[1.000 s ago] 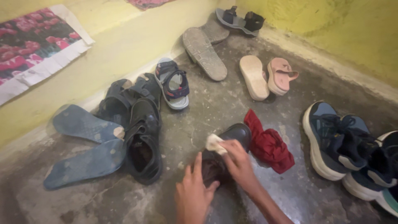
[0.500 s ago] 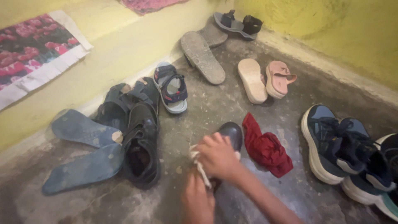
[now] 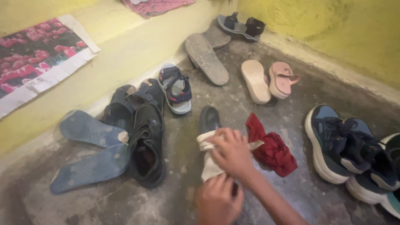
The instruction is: The person wipes a black shoe using a red cloth and then a white cloth, rubbing the surface repeatedly to clean it. The shoe is held in one hand while the other hand scrubs the exterior.
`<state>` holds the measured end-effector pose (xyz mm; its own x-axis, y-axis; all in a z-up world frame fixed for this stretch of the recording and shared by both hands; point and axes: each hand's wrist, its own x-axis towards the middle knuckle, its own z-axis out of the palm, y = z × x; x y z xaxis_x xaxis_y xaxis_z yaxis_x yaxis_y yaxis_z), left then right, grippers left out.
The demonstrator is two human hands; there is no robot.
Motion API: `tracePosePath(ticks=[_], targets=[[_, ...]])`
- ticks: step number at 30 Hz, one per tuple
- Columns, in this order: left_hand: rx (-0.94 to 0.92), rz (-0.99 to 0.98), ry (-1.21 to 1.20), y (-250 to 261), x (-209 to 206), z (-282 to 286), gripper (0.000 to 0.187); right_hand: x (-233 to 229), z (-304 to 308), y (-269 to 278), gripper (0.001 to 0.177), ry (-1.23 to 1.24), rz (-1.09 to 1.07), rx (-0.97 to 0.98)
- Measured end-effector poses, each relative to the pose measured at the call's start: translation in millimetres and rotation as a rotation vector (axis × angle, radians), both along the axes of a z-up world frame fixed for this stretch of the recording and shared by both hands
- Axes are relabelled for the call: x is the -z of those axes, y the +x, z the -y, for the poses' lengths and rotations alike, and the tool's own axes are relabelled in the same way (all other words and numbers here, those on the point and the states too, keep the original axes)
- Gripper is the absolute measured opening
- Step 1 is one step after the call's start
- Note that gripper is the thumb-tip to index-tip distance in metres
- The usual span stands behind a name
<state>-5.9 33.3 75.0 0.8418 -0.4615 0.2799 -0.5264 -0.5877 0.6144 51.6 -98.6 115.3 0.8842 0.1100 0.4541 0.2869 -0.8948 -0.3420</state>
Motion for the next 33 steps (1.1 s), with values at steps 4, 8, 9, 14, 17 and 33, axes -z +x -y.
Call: tracePosePath(ticks=[4,8,9,14,17,33], targets=[[-0.253,0.208,-0.308,10.8,3.1,-18.2,0.051,-2.1,11.0,-20.0,0.048,0.109,0.083,0.118],[-0.177,-0.032,-0.314,15.6,16.3,-3.3,0.072,28.7,-5.9,-50.3,0.048,-0.039,-0.043,0.319],[-0.176,-0.127,-0.349,18.3,20.9,-0.7,0.076,35.4,-9.5,-45.9,0.044,-0.036,-0.002,0.338],[-0.047,0.065,-0.309,20.1,53.3,6.4,0.069,37.0,23.4,45.7,0.026,-0.018,0.146,0.457],[-0.075,0.045,-0.310,17.5,59.4,12.1,0.070,29.5,35.6,75.7,0.022,0.047,0.136,0.428],[-0.049,-0.087,-0.362,11.6,37.9,9.7,0.062,54.3,46.4,94.0,0.021,0.137,0.204,0.413]])
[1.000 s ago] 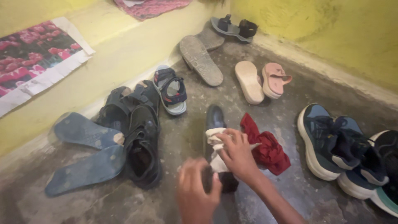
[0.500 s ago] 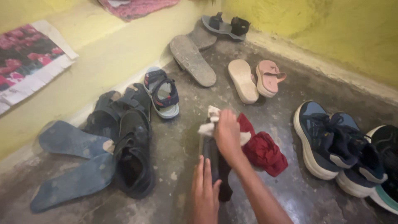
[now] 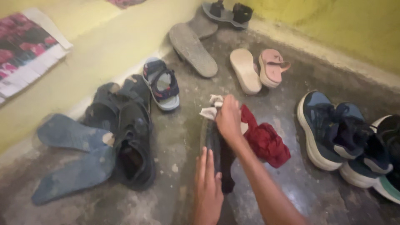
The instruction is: The person wipes a black shoe using a red cloth and then a white cloth, rubbing the surface repeatedly to clean it. The shoe is held in one hand while the other hand scrubs the exterior.
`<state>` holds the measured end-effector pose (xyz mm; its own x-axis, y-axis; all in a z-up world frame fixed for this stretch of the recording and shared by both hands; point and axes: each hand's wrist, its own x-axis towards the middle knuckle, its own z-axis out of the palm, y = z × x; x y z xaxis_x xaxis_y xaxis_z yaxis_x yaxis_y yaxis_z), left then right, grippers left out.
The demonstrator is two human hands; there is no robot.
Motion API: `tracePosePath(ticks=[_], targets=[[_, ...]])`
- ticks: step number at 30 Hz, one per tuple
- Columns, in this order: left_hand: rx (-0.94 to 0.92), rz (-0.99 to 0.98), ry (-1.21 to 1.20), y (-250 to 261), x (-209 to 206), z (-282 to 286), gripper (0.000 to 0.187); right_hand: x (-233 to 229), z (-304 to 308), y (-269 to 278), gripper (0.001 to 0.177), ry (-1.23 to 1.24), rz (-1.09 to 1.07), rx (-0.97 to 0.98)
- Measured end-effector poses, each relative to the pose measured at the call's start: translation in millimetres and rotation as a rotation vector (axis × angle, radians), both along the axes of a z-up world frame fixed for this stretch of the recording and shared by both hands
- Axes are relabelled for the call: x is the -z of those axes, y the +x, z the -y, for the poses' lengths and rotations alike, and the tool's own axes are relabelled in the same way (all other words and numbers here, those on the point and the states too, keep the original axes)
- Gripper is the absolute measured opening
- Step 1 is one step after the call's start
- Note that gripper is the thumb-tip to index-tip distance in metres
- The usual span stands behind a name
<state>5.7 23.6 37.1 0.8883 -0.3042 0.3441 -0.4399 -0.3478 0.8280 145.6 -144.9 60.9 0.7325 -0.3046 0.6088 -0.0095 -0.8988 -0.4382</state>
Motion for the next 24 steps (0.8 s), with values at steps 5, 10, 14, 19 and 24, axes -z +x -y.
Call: tracePosePath(ticks=[5,10,14,19,24], targets=[[0.057,-0.211,-0.182,1.4,-4.3,-7.3,0.065,17.7,-55.7,-149.7,0.026,0.064,-0.209,-0.095],[0.031,-0.259,-0.131,-0.6,-16.3,-8.9,0.063,3.1,-51.8,-148.1,0.041,-0.084,-0.101,-0.085],[-0.018,-0.190,0.099,4.3,-29.8,-7.3,0.057,-12.4,-25.2,-54.5,0.020,-0.163,-0.181,0.094],[-0.017,-0.217,0.085,2.0,-39.4,-9.8,0.052,0.1,-35.6,-102.3,0.029,-0.083,-0.207,-0.051],[-0.080,-0.181,0.127,-6.0,-37.1,-4.5,0.050,16.7,-49.8,-190.3,0.027,0.056,-0.339,-0.088]])
